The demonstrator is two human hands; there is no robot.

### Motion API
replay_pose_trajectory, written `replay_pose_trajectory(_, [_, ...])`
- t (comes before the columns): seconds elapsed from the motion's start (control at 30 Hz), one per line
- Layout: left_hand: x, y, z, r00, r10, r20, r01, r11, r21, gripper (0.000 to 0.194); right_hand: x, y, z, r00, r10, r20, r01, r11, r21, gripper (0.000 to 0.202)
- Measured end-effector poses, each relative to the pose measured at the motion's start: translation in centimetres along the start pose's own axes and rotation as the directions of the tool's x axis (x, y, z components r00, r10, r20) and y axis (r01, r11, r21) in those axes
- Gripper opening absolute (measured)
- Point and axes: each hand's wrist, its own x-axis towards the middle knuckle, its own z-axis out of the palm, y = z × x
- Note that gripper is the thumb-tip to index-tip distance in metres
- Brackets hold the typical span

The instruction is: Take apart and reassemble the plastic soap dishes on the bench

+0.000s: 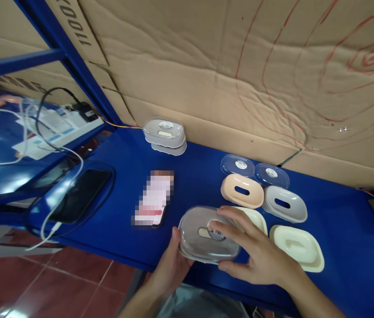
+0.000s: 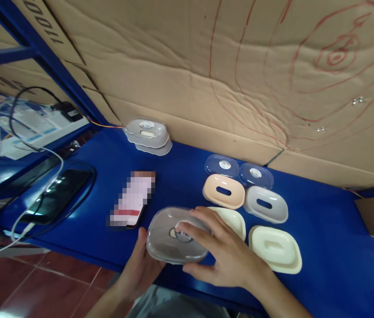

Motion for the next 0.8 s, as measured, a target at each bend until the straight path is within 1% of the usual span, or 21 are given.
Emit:
replay_pose_trajectory(0.1, [0.1, 0.2, 0.2, 0.999, -0.024, -0.028, 0.023, 0.999, -0.022, 0.072, 0.1, 0.3, 0.4, 0.999, -0.038, -0.038, 0.036, 0.998, -0.049, 0.076])
replay_pose_trajectory(0.17, [0.1, 0.5, 0.4, 0.999, -0.043, -0.026, 0.042, 0.998, -0.037, 0.069, 0.2, 0.6, 0.6, 0.998, -0.046, -0.045, 0.044, 0.998, -0.048, 0.077])
replay_pose_trajectory(0.3, [0.2, 1.0, 0.9, 0.998, -0.056, -0.007, 0.056, 0.997, -0.052, 0.065, 0.4, 1.0, 0.7, 1.000, -0.002, -0.018, 0.002, 1.000, 0.019, 0.076])
replay_pose_trajectory(0.37, [0.2, 1.3, 1.3, 0.998, -0.068, 0.000, 0.068, 0.996, -0.052, 0.063, 0.5, 1.1, 0.8, 1.000, 0.013, -0.004, -0.013, 1.000, 0.019, 0.078])
replay_pose_trajectory(0.5, [0.0, 1.7, 1.8, 0.998, -0.055, 0.028, 0.056, 0.997, -0.055, 0.058, 0.6, 0.9, 1.1, 0.999, -0.024, -0.040, 0.020, 0.996, -0.087, 0.089])
replay_pose_trajectory(0.6, [-0.1, 1.9, 1.8, 0.998, -0.044, 0.042, 0.047, 0.997, -0.065, 0.055, 0.5, 0.6, 1.2, 0.994, -0.081, -0.077, 0.066, 0.983, -0.174, 0.087])
replay_pose_trajectory(0.7, [-0.1, 2.1, 1.8, 0.999, -0.050, 0.007, 0.050, 0.997, -0.061, 0.051, 0.6, 0.4, 1.3, 0.993, -0.096, -0.065, 0.078, 0.970, -0.232, 0.088])
replay_pose_trajectory(0.8, [0.0, 2.3, 2.1, 0.997, -0.065, -0.047, 0.064, 0.998, -0.019, 0.054, 0.7, 0.5, 1.5, 0.993, -0.105, -0.051, 0.087, 0.958, -0.272, 0.094])
